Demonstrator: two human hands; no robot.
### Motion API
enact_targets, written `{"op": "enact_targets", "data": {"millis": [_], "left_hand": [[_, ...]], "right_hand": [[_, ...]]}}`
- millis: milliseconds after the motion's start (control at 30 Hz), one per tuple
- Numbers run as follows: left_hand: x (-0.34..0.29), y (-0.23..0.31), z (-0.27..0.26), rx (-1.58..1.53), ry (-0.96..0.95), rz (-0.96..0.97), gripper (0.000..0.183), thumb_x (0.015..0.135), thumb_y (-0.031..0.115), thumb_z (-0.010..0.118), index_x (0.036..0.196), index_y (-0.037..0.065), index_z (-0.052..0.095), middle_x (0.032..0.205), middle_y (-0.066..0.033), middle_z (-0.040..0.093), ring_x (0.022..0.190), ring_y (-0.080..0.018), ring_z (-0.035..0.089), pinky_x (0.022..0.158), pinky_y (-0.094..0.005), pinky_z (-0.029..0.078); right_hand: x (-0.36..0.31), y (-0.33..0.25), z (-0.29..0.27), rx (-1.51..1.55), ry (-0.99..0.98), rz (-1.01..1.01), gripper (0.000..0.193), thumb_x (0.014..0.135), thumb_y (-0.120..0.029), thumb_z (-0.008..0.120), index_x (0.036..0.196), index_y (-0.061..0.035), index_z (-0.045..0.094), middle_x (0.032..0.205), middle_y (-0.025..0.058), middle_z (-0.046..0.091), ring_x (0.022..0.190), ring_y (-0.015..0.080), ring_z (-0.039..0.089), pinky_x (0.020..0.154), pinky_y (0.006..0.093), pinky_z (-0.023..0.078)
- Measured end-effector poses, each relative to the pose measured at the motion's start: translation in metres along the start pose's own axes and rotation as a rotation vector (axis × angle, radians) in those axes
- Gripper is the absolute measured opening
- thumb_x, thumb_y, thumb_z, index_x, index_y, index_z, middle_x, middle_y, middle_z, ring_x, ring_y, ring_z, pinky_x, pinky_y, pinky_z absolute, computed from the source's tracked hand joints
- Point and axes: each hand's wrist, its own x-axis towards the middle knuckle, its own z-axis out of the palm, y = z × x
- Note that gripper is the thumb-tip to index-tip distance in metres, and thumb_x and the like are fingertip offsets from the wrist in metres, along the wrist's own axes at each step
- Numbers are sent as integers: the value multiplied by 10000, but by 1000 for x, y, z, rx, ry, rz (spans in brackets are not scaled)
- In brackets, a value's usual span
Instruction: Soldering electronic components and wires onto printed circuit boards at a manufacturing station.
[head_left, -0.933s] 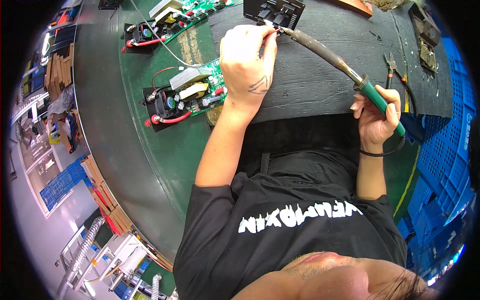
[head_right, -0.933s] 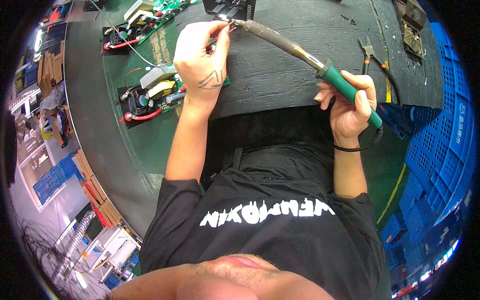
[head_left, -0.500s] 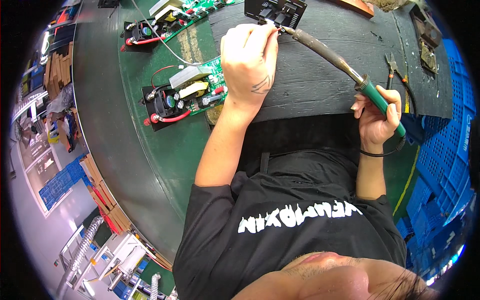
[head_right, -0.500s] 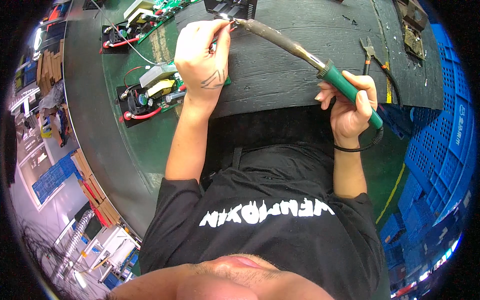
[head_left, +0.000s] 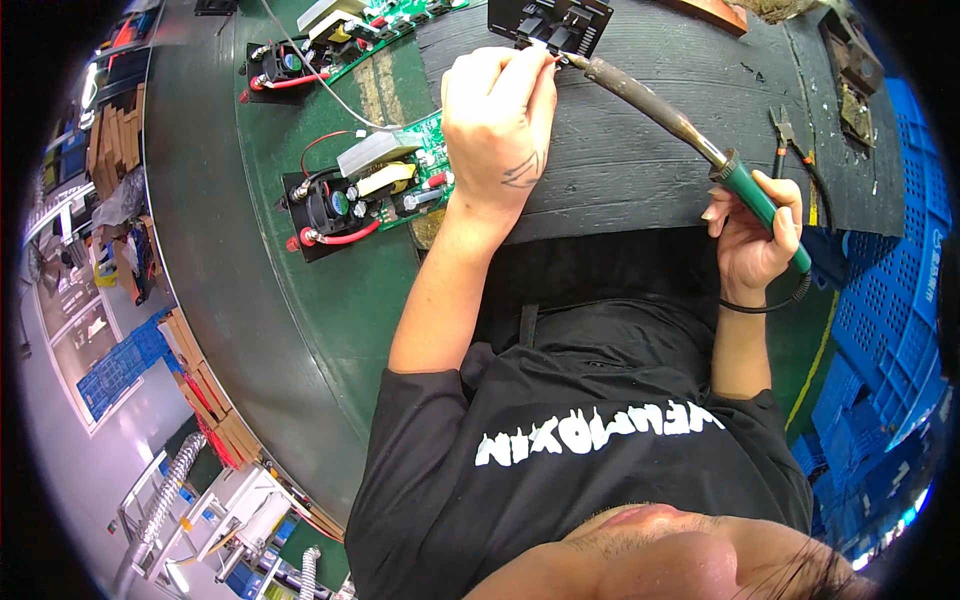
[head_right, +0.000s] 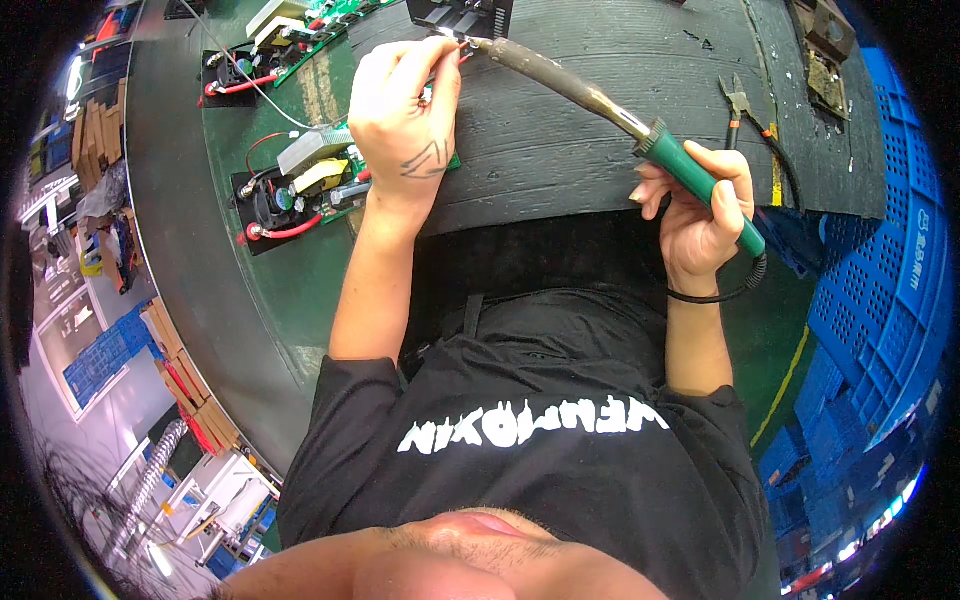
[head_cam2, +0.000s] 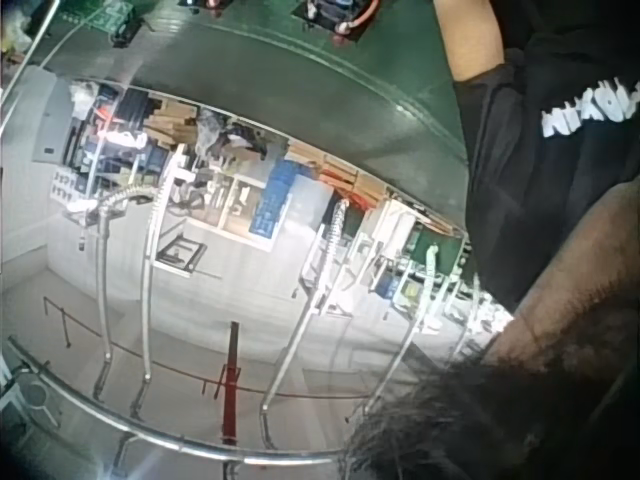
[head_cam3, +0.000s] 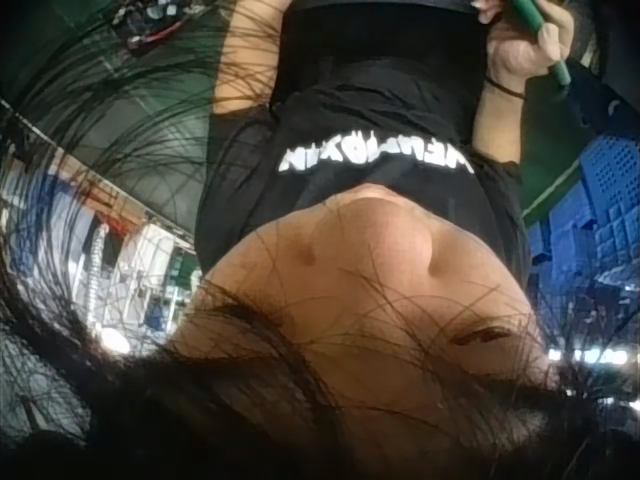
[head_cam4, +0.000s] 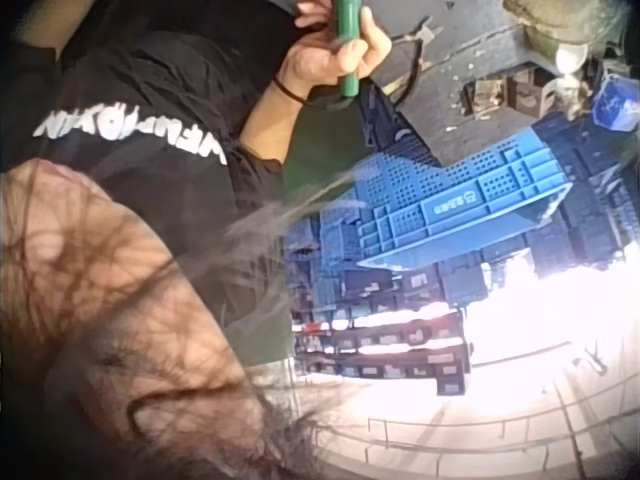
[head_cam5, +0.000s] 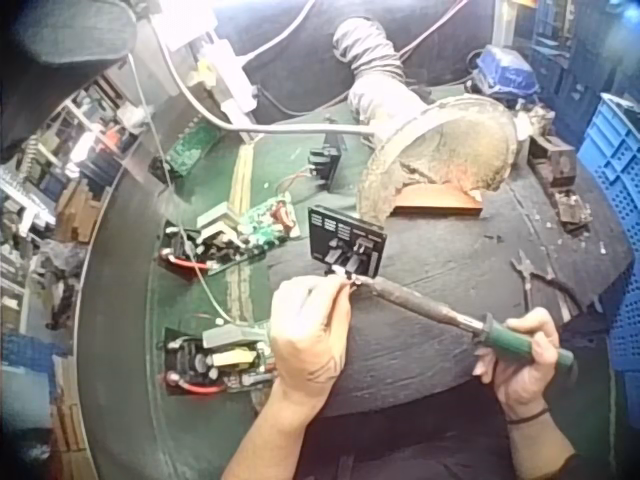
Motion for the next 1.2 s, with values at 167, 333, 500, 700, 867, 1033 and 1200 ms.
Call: {"op": "enact_targets", "data": {"millis": [167,333,500,700,867,1033,1200], "left_hand": [[2,1,-1,5,13,21,143,855,14,797,996,30,772,878,-99,705,782,-242,659,709,-327,527],[1,0,-1,8,12,19,139,855,15,797,992,27,774,876,-99,707,783,-241,661,711,-324,526],[2,0,-1,8,14,24,137,856,16,796,991,26,775,872,-100,707,782,-240,659,713,-324,525],[1,1,-1,16,11,20,139,859,19,794,996,28,774,874,-99,705,783,-239,654,712,-326,523],[1,1,-1,19,8,19,141,862,20,795,1000,29,774,879,-97,705,783,-238,653,713,-327,523],[1,0,-2,15,8,17,150,859,24,799,1007,31,777,887,-95,705,786,-236,655,710,-326,524],[1,1,-2,23,5,17,155,856,28,803,1009,33,778,883,-93,702,783,-232,651,704,-325,522]], "right_hand": [[0,0,-1,10,0,4,450,1024,-327,491,1221,64,594,947,360,715,622,329,702,526,341,566],[0,1,-2,5,-12,-10,455,1028,-337,502,1222,65,594,962,362,716,635,329,710,524,338,571],[0,1,-2,20,-5,-9,462,1029,-347,506,1226,60,598,961,360,718,634,329,710,520,339,566],[0,0,-1,-11,-13,-7,457,1028,-346,500,1229,52,602,948,357,719,617,331,702,528,343,560],[0,1,0,-6,1,-6,453,1030,-341,491,1225,53,601,931,359,716,609,330,697,532,347,561],[-1,0,1,-47,1,-12,451,1028,-338,486,1219,54,600,929,362,715,610,332,697,533,349,562],[-1,0,1,-46,4,-8,444,1023,-329,485,1215,56,599,924,360,715,610,328,697,534,351,565]]}}
